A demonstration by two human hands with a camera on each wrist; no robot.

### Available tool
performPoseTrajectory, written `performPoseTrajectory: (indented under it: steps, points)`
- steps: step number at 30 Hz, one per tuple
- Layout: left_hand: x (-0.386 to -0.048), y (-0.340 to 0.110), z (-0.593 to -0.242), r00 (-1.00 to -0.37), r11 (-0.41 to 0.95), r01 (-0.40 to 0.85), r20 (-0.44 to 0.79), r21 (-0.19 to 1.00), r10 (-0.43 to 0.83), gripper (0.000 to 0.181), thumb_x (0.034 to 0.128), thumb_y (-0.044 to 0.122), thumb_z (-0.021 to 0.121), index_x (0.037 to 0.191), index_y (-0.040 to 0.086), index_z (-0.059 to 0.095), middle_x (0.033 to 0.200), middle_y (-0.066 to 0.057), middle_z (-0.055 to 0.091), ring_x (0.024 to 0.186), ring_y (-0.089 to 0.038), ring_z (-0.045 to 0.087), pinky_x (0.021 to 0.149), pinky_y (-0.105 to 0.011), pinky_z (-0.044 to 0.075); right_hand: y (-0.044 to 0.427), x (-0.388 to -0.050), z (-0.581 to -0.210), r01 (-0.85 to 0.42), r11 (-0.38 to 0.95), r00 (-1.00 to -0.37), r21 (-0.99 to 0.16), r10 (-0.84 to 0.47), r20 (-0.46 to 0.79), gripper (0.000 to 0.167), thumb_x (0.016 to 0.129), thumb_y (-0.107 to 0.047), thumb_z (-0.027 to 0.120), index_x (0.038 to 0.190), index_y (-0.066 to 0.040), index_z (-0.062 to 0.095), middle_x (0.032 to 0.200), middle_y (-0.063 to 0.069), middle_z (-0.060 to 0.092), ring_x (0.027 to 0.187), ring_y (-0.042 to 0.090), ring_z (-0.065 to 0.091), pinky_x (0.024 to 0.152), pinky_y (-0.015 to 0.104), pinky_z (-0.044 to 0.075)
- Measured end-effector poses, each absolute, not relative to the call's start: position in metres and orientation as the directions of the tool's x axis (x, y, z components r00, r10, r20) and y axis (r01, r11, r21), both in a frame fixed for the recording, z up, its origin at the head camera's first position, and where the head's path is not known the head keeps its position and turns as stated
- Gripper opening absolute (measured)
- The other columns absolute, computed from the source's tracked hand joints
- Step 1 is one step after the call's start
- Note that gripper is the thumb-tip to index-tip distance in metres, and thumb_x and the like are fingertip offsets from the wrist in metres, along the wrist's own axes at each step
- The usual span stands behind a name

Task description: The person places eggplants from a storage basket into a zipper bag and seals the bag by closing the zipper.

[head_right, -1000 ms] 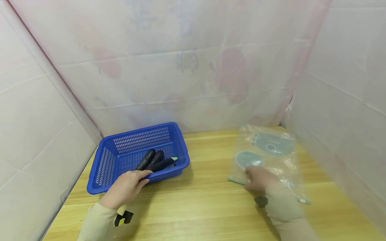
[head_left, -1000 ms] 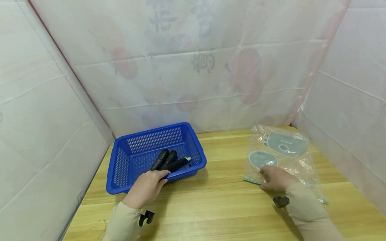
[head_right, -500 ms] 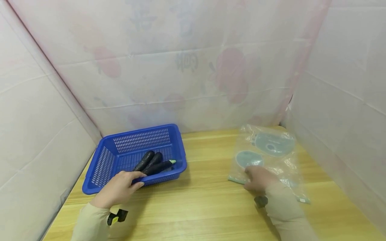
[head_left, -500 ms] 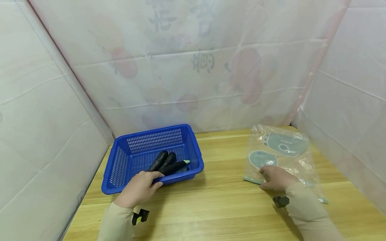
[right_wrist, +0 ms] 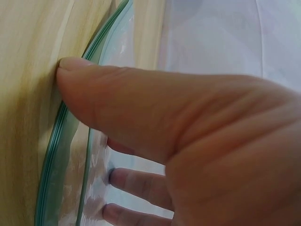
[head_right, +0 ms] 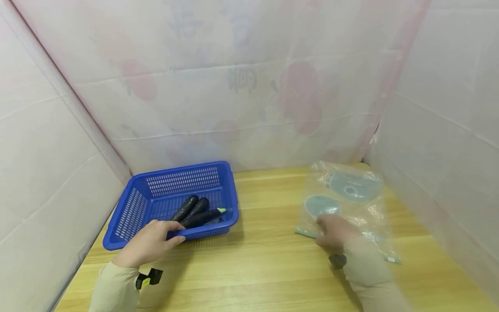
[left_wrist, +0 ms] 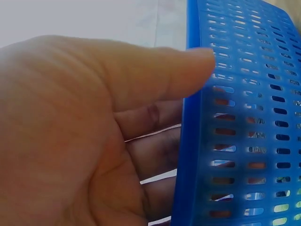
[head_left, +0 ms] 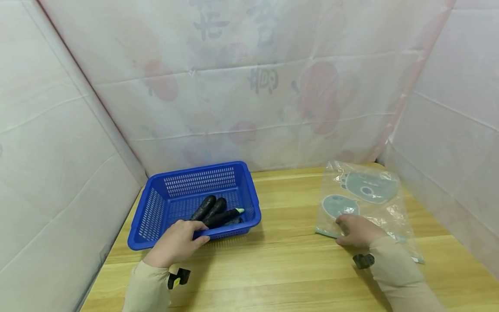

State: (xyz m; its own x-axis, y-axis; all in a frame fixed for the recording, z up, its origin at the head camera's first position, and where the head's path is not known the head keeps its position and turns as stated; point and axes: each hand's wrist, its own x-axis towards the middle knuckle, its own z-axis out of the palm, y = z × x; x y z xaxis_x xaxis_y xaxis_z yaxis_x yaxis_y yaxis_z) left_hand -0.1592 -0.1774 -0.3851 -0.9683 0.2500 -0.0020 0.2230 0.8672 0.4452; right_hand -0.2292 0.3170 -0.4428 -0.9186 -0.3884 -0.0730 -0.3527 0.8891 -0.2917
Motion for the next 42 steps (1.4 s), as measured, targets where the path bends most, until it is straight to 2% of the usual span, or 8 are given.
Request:
performPoseTrajectory:
  steps: [4,8,12,16,22,27,37,42]
  points:
    - [-0.159,-0.177,-0.383,-0.970,0.867,0.212,-0.012,0.451,0.244,0.026,0.0885,0.026,0.070,0.109,0.009,0.071,0.060,0.009,0.053,0.042,-0.007,0.037,0.051,-0.028,0.038,0.318,-0.230,-0.443,-0.341,0.892,-0.922,-0.296,-0.379,-0.078,0.064,0.069,-0.037,0.083,0.115,0.001,0.060,0.116,0.023,0.061,0.107,0.045,0.056,0.089,0.058,0.044]
    - [-0.158,-0.176,-0.382,-0.970,0.864,0.214,-0.008,0.456,0.245,0.024,0.0888,0.027,0.070,0.107,0.011,0.072,0.071,0.006,0.063,0.047,-0.008,0.043,0.054,-0.029,0.041,0.317,-0.230,-0.442,-0.336,0.892,-0.922,-0.301,-0.377,-0.087,0.065,0.069,-0.037,0.083,0.116,0.001,0.060,0.118,0.025,0.060,0.109,0.047,0.055,0.090,0.059,0.043]
    - [-0.158,-0.177,-0.381,-0.971,0.865,0.226,0.032,0.448,0.237,0.026,0.0898,0.030,0.069,0.108,0.012,0.072,0.097,0.000,0.071,0.075,-0.013,0.063,0.068,-0.035,0.050,0.315,-0.228,-0.440,-0.323,0.891,-0.925,-0.318,-0.369,-0.095,0.064,0.070,-0.036,0.083,0.116,0.002,0.060,0.119,0.027,0.059,0.110,0.048,0.053,0.091,0.059,0.042]
    - [-0.158,-0.179,-0.379,-0.970,0.866,0.240,0.077,0.439,0.230,0.029,0.0915,0.031,0.066,0.113,0.011,0.070,0.106,-0.003,0.070,0.098,-0.022,0.065,0.080,-0.042,0.052,0.314,-0.225,-0.439,-0.314,0.894,-0.928,-0.320,-0.360,-0.098,0.063,0.070,-0.034,0.083,0.117,0.001,0.059,0.119,0.026,0.059,0.110,0.047,0.054,0.091,0.059,0.042]
    - [-0.158,-0.183,-0.374,-0.967,0.873,0.254,0.142,0.417,0.213,0.027,0.0920,0.027,0.066,0.113,0.009,0.069,0.104,-0.005,0.070,0.081,-0.013,0.064,0.069,-0.035,0.051,0.314,-0.227,-0.436,-0.325,0.892,-0.926,-0.313,-0.368,-0.087,0.063,0.070,-0.034,0.083,0.116,0.001,0.059,0.117,0.023,0.060,0.108,0.045,0.055,0.089,0.058,0.044]
    - [-0.160,-0.185,-0.373,-0.963,0.879,0.261,0.176,0.398,0.206,0.025,0.0927,0.025,0.065,0.111,0.008,0.069,0.102,-0.007,0.070,0.083,-0.016,0.065,0.070,-0.036,0.053,0.314,-0.228,-0.437,-0.330,0.889,-0.923,-0.318,-0.375,-0.089,0.063,0.070,-0.035,0.083,0.116,0.002,0.059,0.118,0.025,0.059,0.110,0.047,0.054,0.090,0.059,0.043]
    - [-0.176,-0.186,-0.367,-0.976,0.915,0.215,0.093,0.342,0.195,0.024,0.0927,0.024,0.065,0.109,0.007,0.070,0.094,-0.003,0.069,0.081,-0.017,0.064,0.071,-0.039,0.053,0.314,-0.226,-0.439,-0.315,0.889,-0.927,-0.333,-0.364,-0.095,0.061,0.071,-0.034,0.082,0.116,0.001,0.060,0.118,0.024,0.060,0.110,0.047,0.054,0.091,0.059,0.041]
    - [-0.182,-0.187,-0.361,-0.974,0.926,0.223,0.038,0.305,0.222,0.030,0.0925,0.027,0.065,0.111,0.004,0.069,0.095,-0.006,0.069,0.076,-0.016,0.064,0.071,-0.039,0.053,0.313,-0.225,-0.438,-0.314,0.892,-0.927,-0.326,-0.362,-0.097,0.060,0.072,-0.034,0.082,0.116,0.000,0.060,0.118,0.024,0.060,0.110,0.046,0.055,0.091,0.059,0.042]
